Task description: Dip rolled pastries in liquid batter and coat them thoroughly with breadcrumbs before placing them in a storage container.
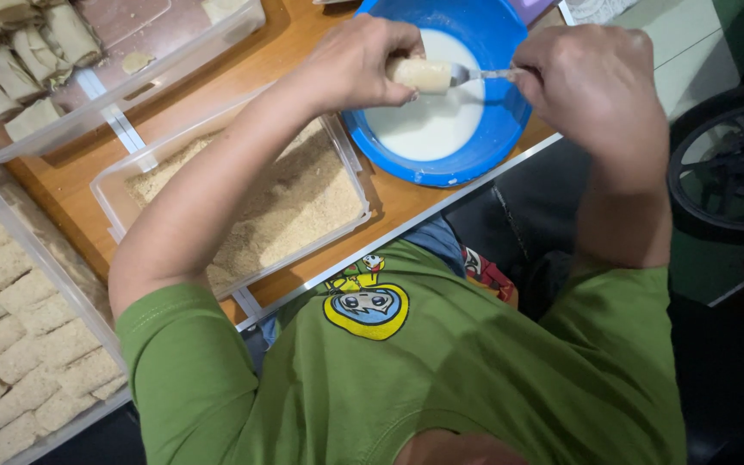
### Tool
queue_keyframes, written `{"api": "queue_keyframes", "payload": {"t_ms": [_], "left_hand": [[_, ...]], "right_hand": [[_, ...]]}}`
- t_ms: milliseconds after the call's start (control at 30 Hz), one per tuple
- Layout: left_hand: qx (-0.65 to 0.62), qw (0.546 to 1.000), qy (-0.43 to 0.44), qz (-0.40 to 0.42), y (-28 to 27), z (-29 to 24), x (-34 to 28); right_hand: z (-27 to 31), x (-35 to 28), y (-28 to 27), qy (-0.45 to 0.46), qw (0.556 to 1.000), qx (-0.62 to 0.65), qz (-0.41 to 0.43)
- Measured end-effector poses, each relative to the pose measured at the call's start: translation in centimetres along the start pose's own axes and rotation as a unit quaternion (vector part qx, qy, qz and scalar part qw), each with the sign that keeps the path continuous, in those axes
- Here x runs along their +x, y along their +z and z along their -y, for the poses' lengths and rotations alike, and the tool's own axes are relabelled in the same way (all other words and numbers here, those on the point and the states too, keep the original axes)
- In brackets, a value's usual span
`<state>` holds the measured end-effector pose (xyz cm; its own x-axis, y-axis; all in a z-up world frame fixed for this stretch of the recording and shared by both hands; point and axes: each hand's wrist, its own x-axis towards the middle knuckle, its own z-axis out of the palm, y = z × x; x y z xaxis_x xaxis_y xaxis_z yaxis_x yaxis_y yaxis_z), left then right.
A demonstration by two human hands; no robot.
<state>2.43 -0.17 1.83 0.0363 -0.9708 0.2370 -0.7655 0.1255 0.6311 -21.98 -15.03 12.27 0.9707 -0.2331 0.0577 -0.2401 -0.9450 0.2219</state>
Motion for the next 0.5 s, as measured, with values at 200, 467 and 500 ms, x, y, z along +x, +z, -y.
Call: {"api": "queue_keyframes", "payload": {"t_ms": [200,467,500], "left_hand": [[-0.242,0.97,0.022,-0.001,1.5,2.2,0.7],[-0.434,0.89,-0.139,0.016,1.2,0.5,1.2],[-0.436,0.885,-0.16,0.015,1.1,0.4,1.2]], "right_hand": [[0.6,-0.2,5.0,-0.016,0.995,-0.01,-0.096],[1.4,0.8,9.9,-0.029,0.989,0.109,-0.098],[1.7,0.9,9.9,-0.027,0.988,0.126,-0.086]]}}
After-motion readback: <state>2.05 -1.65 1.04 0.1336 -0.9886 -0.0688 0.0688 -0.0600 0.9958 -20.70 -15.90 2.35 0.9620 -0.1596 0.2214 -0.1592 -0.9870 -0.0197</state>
